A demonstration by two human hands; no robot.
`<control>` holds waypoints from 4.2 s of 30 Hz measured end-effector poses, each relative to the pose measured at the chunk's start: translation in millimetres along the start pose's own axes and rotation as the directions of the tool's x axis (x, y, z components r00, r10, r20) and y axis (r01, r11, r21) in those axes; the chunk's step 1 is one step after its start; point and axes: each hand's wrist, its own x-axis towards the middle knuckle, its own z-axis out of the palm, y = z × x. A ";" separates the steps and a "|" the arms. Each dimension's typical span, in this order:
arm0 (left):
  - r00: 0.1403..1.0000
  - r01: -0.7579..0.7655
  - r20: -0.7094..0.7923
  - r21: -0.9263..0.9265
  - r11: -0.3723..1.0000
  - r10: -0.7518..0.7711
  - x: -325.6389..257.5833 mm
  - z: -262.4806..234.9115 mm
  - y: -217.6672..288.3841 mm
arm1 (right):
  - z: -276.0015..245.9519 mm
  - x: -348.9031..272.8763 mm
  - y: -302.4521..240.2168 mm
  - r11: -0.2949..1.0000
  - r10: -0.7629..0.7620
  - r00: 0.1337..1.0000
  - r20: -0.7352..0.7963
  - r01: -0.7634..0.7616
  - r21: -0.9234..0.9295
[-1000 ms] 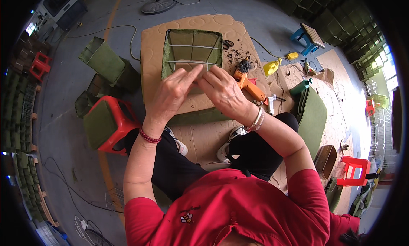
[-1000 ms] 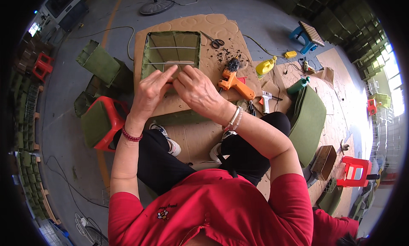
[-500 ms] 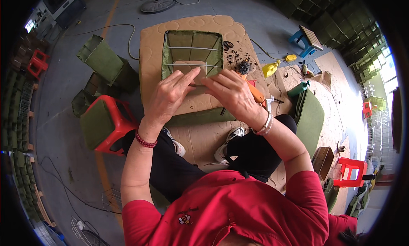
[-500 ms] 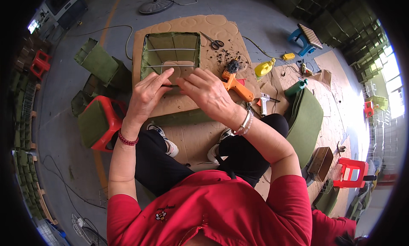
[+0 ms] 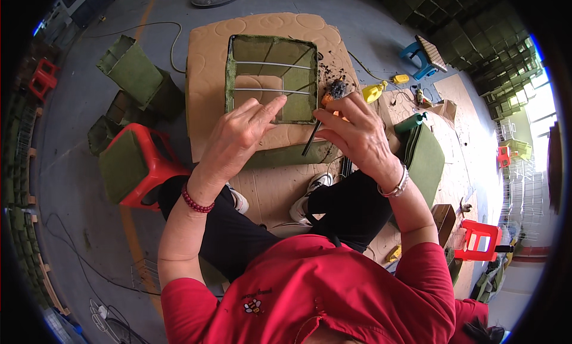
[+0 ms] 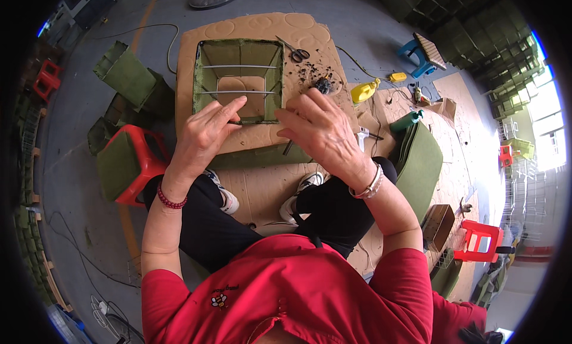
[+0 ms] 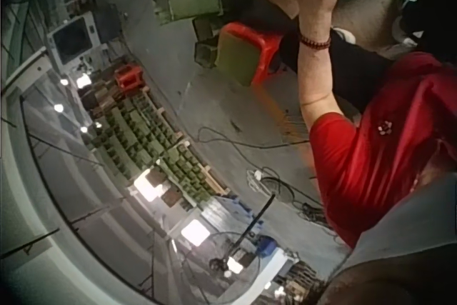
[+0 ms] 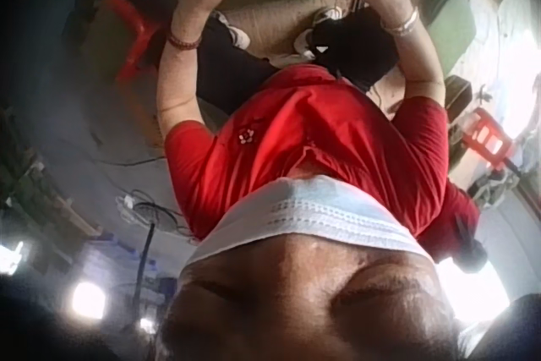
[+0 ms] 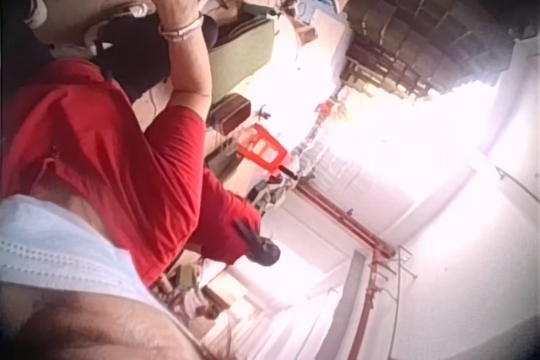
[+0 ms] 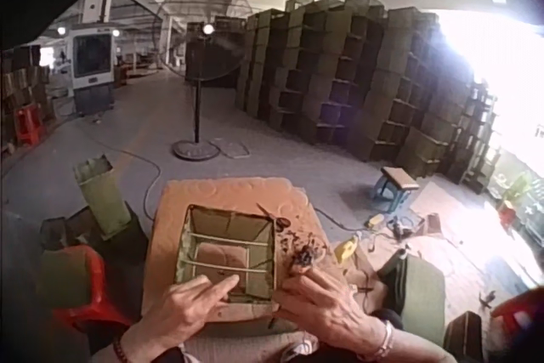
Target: Applying hot glue to a wire frame and attaching green fabric to create a structured container or product part.
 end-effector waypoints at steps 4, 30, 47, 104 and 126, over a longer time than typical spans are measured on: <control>1.000 0.001 0.008 0.000 1.000 -0.001 1.4 3.8 2.5 | 21.1 -6.9 3.3 0.998 -0.002 0.998 0.062 0.006 -0.061; 0.999 -0.036 0.023 0.046 0.998 0.035 -4.8 12.0 11.3 | 23.0 2.6 4.2 0.612 0.676 0.682 0.279 -0.730 0.304; 0.997 0.070 0.024 0.004 0.998 -0.070 1.6 4.1 9.2 | 56.9 2.7 -16.2 0.999 -0.038 0.990 -0.138 0.037 -0.011; 0.864 0.253 -0.432 -0.068 0.965 -0.257 -4.0 -32.3 -16.0 | 57.7 34.6 -18.7 0.982 -0.190 0.979 -0.078 0.191 0.007; 0.787 0.413 -0.177 -0.561 0.718 -0.591 -3.5 -15.1 -60.1 | 54.0 36.4 15.2 0.989 -0.114 0.958 -0.263 0.085 -0.118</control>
